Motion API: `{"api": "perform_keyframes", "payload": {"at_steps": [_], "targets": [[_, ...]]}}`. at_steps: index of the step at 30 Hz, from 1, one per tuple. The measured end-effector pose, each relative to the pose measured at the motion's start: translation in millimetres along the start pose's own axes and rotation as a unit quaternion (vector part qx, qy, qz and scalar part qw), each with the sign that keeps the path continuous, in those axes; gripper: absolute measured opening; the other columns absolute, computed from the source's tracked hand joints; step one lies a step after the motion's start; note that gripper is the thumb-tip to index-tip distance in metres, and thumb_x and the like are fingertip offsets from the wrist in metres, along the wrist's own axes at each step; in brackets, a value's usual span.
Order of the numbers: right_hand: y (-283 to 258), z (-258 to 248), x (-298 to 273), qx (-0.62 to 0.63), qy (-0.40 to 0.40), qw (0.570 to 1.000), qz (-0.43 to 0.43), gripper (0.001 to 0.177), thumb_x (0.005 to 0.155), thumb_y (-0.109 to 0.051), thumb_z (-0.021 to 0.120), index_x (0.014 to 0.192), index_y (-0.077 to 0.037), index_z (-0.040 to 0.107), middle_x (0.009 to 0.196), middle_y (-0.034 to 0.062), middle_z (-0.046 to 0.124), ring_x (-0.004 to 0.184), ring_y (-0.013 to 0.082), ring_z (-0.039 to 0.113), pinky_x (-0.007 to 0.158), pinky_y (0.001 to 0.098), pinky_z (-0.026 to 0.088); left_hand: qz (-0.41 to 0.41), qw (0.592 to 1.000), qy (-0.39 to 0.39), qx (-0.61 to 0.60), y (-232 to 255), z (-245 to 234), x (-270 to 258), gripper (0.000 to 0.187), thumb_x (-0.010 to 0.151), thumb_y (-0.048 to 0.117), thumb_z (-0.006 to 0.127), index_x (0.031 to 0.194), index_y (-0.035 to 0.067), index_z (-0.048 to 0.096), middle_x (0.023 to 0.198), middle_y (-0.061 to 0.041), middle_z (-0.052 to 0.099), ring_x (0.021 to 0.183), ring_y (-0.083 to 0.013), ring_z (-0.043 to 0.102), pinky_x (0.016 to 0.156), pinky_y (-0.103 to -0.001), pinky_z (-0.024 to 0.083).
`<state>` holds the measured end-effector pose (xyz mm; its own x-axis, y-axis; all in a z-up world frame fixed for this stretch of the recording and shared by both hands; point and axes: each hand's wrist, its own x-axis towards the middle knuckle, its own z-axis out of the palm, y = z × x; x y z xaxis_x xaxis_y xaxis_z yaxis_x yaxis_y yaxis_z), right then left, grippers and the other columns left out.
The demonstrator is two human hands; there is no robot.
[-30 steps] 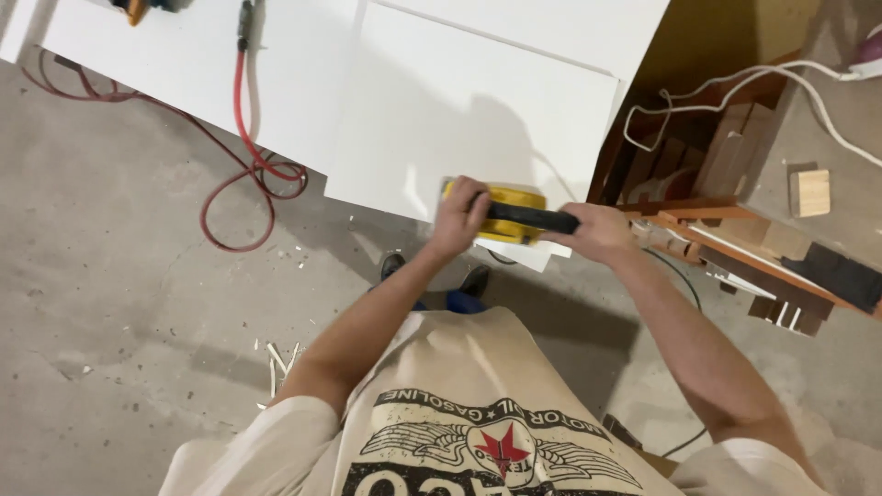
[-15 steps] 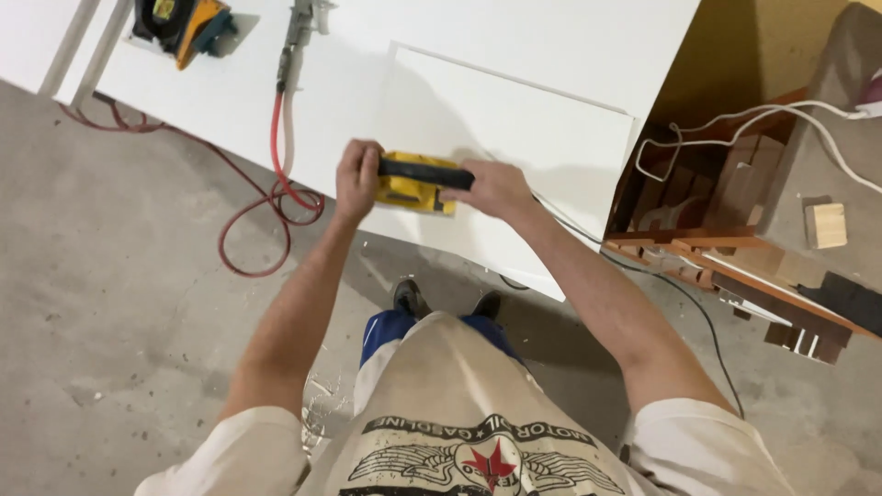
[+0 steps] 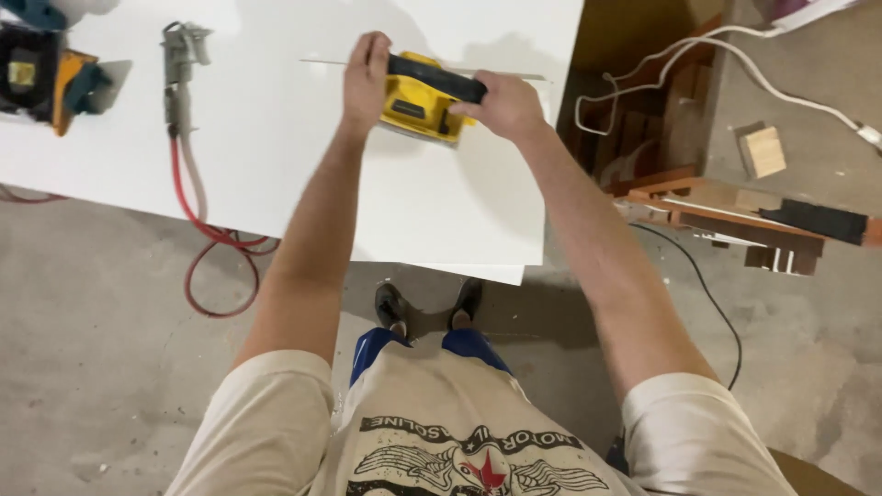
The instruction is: The person uses a yellow electric sander to smooth the surface of a white rectangular board. They move the sander back and forth across the board's surface and edges, then briefly wipe the surface with their hand.
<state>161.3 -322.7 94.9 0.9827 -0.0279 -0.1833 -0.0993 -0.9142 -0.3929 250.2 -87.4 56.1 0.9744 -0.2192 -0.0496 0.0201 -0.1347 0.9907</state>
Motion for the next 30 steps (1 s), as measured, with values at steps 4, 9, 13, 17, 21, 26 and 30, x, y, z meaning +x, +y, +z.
{"api": "perform_keyframes", "payload": {"at_steps": [4, 9, 13, 17, 21, 26, 30], "targets": [[22.4, -35.5, -66.3, 0.008, -0.088, 0.992, 0.089, 0.056, 0.092, -0.069, 0.061, 0.116, -0.017, 0.06, 0.082, 0.0006, 0.066, 0.066, 0.0193, 0.063, 0.05, 0.0334, 0.048, 0.11, 0.991, 0.018, 0.071, -15.3, 65.7, -17.9, 0.036, 0.101, 0.046, 0.043, 0.104, 0.016, 0.063, 0.102, -0.006, 0.072, 0.096, -0.0244, 0.065, 0.088, -0.037, 0.048], [39.5, -42.3, -128.4, -0.031, -0.037, 0.998, 0.035, 0.095, 0.079, -0.069, 0.077, 0.142, -0.004, 0.048, 0.131, 0.0208, 0.058, 0.122, 0.0404, 0.06, 0.102, 0.0523, 0.052, 0.024, 0.996, -0.059, 0.061, -9.4, 114.1, -67.2, 0.052, 0.105, 0.057, 0.046, 0.123, 0.012, 0.064, 0.124, -0.024, 0.065, 0.124, -0.0454, 0.059, 0.109, -0.057, 0.045], [28.4, -10.6, -127.2, -0.115, -0.091, 0.989, 0.026, 0.103, 0.074, -0.074, 0.074, 0.146, -0.008, 0.041, 0.128, 0.0168, 0.059, 0.117, 0.0391, 0.064, 0.096, 0.0556, 0.055, 0.009, 0.994, -0.091, 0.059, -1.6, 141.2, -99.7, 0.051, 0.107, 0.054, 0.047, 0.126, 0.01, 0.065, 0.127, -0.024, 0.064, 0.126, -0.0461, 0.058, 0.109, -0.057, 0.045], [18.1, -26.1, -154.5, -0.089, -0.1, 0.989, 0.068, 0.093, 0.076, -0.058, 0.076, 0.142, -0.002, 0.043, 0.121, 0.0214, 0.063, 0.104, 0.0425, 0.069, 0.084, 0.0532, 0.058, -0.018, 0.987, -0.139, 0.075, 22.4, 139.2, -132.2, 0.056, 0.104, 0.061, 0.047, 0.138, 0.018, 0.058, 0.137, -0.017, 0.06, 0.132, -0.0384, 0.056, 0.113, -0.051, 0.045], [29.4, -68.3, -204.2, 0.051, -0.091, 0.974, 0.201, 0.087, 0.076, -0.058, 0.08, 0.143, -0.013, 0.047, 0.132, 0.0161, 0.063, 0.12, 0.0392, 0.064, 0.102, 0.0512, 0.052, -0.084, 0.98, 0.022, 0.178, -10.3, 70.4, -110.9, 0.076, 0.092, 0.022, 0.063, 0.153, -0.013, 0.033, 0.148, -0.041, 0.045, 0.142, -0.0519, 0.042, 0.125, -0.056, 0.028], [99.2, -73.6, -283.1, 0.164, 0.063, 0.952, 0.25, 0.088, 0.075, -0.049, 0.087, 0.139, -0.001, 0.049, 0.118, 0.0304, 0.066, 0.113, 0.0484, 0.064, 0.095, 0.0553, 0.052, -0.189, 0.843, 0.131, 0.486, -109.4, -91.0, -76.8, 0.102, 0.095, 0.072, 0.067, 0.15, -0.009, 0.04, 0.148, -0.029, 0.042, 0.141, -0.0436, 0.04, 0.118, -0.051, 0.03], [127.5, -52.2, -323.8, 0.247, 0.129, 0.918, 0.283, 0.079, 0.072, -0.046, 0.094, 0.122, -0.001, 0.051, 0.091, 0.019, 0.061, 0.089, 0.0385, 0.066, 0.077, 0.0479, 0.05, -0.134, 0.84, 0.206, 0.484, -123.3, -86.8, -82.3, 0.109, 0.074, 0.071, 0.092, 0.137, -0.005, 0.048, 0.13, -0.023, 0.046, 0.124, -0.0442, 0.045, 0.104, -0.052, 0.037]]}}
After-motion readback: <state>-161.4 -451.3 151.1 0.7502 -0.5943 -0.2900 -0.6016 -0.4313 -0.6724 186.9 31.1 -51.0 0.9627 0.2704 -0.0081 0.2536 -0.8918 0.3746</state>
